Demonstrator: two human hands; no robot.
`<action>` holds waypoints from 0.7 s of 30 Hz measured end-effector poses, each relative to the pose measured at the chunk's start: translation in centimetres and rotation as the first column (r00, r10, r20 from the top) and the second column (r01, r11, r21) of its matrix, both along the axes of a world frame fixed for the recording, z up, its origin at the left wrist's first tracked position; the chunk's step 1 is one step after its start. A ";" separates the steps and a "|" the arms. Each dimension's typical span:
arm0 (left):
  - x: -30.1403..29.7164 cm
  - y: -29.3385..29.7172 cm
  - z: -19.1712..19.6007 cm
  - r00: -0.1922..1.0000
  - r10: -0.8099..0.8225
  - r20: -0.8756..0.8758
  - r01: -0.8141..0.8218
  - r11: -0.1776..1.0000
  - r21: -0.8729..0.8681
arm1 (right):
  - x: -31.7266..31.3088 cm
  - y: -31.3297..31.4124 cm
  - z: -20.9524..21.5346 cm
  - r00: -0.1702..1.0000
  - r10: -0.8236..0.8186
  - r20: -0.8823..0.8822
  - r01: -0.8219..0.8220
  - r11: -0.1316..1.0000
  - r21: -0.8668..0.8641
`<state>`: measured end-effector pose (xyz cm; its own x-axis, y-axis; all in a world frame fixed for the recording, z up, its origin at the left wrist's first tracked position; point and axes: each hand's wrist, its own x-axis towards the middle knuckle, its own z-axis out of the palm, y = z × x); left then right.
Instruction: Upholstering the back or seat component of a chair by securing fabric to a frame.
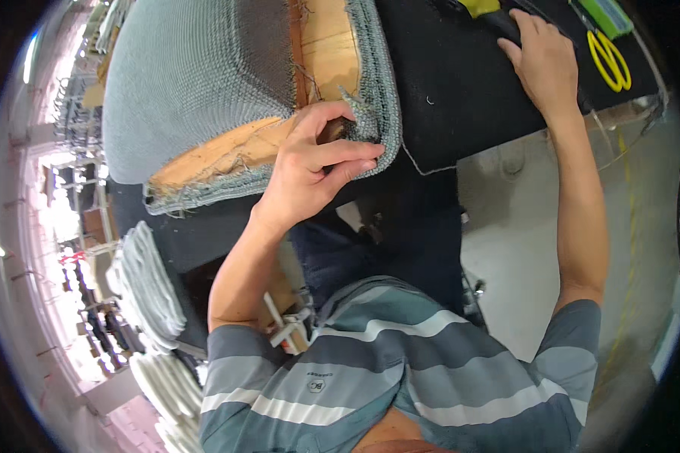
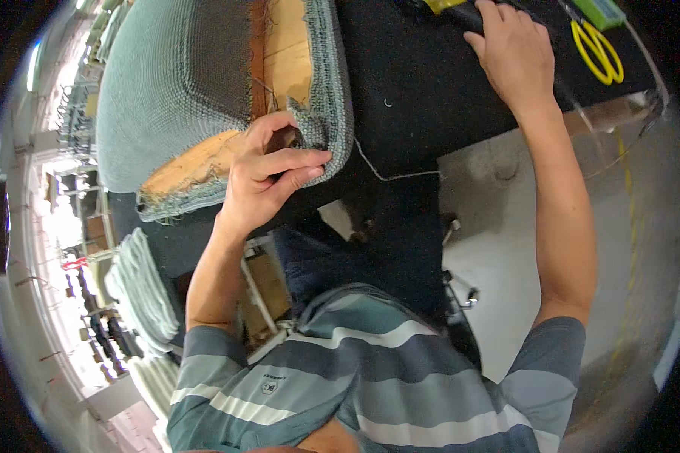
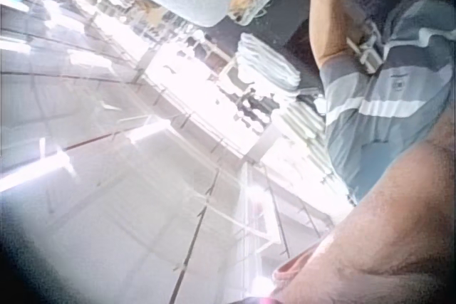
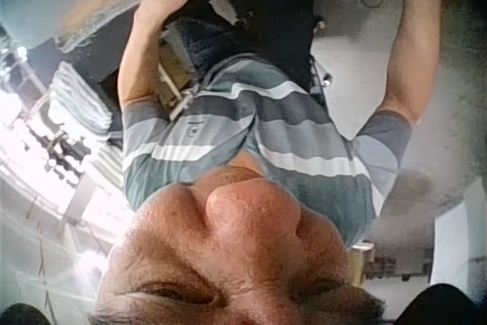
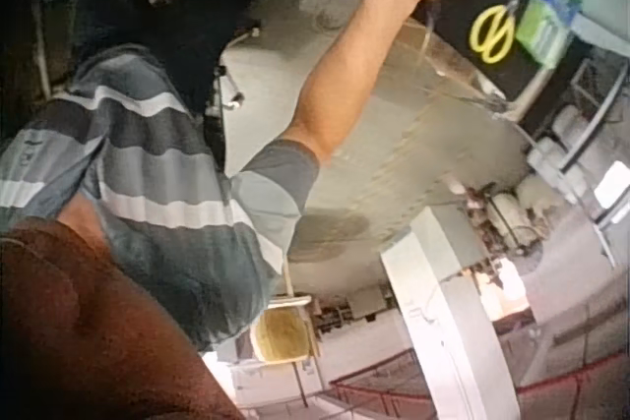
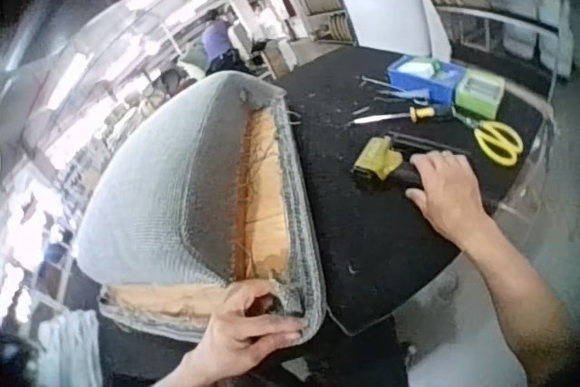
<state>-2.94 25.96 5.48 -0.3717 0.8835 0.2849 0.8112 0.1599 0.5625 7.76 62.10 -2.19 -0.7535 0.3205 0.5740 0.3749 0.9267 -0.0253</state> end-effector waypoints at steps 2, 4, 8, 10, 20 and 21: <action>0.2 0.0 0.0 1.000 0.001 -0.017 0.000 0.999 0.034 | -0.7 1.4 0.7 0.990 0.130 0.052 -0.128 0.991 -0.038; 0.4 0.4 -0.1 0.997 -0.062 -0.040 0.063 0.998 0.025 | -0.9 3.6 1.0 0.942 0.325 0.082 -0.313 0.941 -0.131; -0.5 -0.2 -0.8 0.999 -0.041 0.024 0.038 0.994 0.106 | -1.3 -0.6 8.0 0.936 0.254 0.242 -0.131 0.893 -0.432; -0.6 -0.9 -0.6 1.000 -0.008 -0.016 0.009 0.993 0.117 | 1.1 -5.3 12.1 0.934 0.266 0.238 -0.091 0.822 -0.563; -0.1 -0.4 -1.5 1.000 -0.004 -0.009 0.006 0.971 0.239 | 10.5 -14.6 13.8 0.954 0.286 0.090 -0.049 0.445 -0.894; -0.1 -0.3 -1.6 1.000 -0.002 -0.006 0.004 0.969 0.246 | 10.4 -14.8 13.8 0.953 0.288 0.094 -0.048 0.449 -0.892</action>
